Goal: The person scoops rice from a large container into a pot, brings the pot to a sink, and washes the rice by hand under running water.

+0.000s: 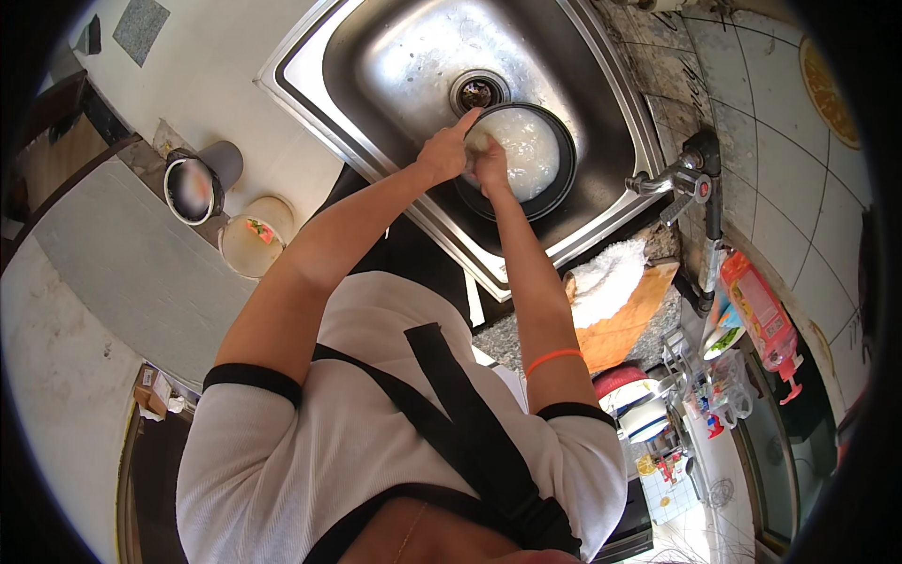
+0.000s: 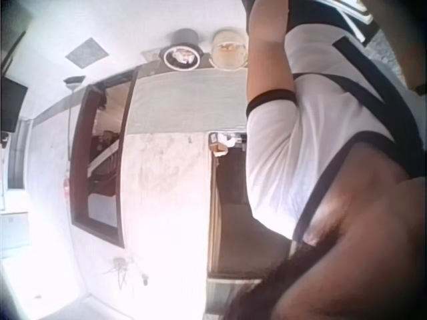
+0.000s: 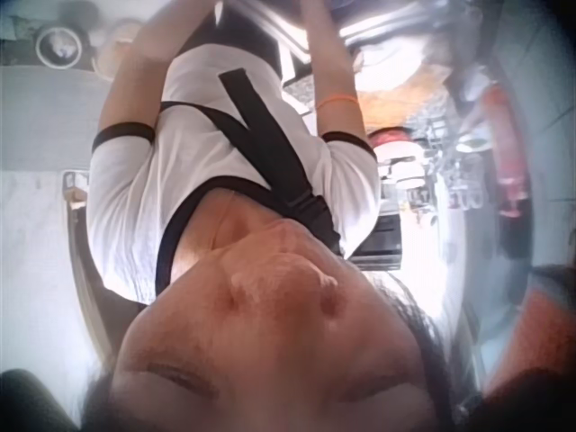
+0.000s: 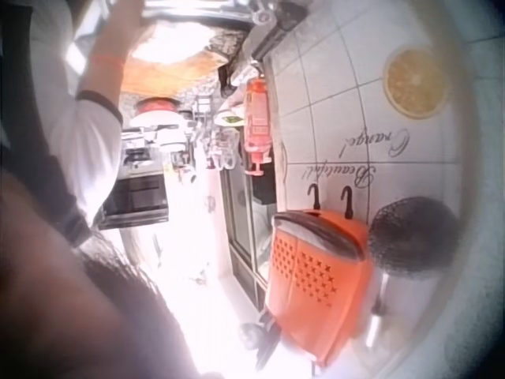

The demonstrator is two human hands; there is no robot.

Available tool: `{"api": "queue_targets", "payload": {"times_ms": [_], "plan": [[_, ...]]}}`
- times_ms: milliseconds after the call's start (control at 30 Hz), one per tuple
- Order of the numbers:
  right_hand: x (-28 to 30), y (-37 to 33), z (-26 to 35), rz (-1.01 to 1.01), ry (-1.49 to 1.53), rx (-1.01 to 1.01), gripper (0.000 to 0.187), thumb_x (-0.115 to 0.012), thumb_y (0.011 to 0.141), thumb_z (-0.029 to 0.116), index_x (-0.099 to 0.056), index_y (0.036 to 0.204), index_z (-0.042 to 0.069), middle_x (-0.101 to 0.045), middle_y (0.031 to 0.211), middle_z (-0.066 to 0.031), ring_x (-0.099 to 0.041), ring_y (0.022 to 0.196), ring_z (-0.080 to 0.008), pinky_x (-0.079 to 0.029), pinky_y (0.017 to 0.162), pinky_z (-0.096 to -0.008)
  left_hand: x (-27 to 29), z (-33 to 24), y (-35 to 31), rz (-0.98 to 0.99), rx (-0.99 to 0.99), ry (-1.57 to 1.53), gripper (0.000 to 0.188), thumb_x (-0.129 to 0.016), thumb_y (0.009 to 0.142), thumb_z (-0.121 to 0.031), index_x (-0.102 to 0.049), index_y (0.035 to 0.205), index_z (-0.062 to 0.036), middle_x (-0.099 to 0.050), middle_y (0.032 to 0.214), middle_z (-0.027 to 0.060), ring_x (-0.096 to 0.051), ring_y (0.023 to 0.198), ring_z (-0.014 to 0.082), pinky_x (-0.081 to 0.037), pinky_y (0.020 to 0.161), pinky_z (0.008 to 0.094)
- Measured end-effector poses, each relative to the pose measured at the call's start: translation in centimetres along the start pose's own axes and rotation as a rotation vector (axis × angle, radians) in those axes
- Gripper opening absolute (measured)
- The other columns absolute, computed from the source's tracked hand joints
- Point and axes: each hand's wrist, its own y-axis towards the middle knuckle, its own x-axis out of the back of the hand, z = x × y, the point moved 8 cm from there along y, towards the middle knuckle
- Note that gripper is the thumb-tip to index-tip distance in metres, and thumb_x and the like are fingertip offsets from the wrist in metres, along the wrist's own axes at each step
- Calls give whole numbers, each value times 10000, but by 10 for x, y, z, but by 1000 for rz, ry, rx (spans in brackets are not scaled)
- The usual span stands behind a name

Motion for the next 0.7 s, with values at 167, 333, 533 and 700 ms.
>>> {"api": "queue_targets", "payload": {"times_ms": [167,333,533,700], "plan": [[45,6,22,-218,-390,52,380,-393,830,287,-546,896,-54,-557,763,-248,-542,721,-383,-420,683,-414,-4,4,4,-20,-40,-30,570,-389,771,-40,-222,1268,-263,-539,956,205,-497,908,365,-386,797,406],[85,15,49,-382,-906,214,396,-453,769,314,-564,896,-45,-550,839,-252,-512,827,-388,-386,787,-381,-6,6,5,-2,-20,-48,618,-386,750,-35,-192,1276,-294,-503,991,220,-489,924,364,-383,814,404],[56,23,42,-577,-1005,288,546,-569,643,296,-468,1108,30,-313,1241,-201,-225,1157,-373,-164,957,-467,-1,-1,0,7,5,-9,584,-399,768,-46,-210,1273,-270,-517,1009,205,-490,925,365,-390,805,396],[1,25,21,-288,-1336,231,598,-568,656,304,-402,1162,31,-203,1318,-163,-132,1218,-346,-42,939,-571,-2,0,0,28,17,-21,619,-395,752,-35,-186,1279,-284,-509,996,216,-491,911,371,-391,799,403]]}}
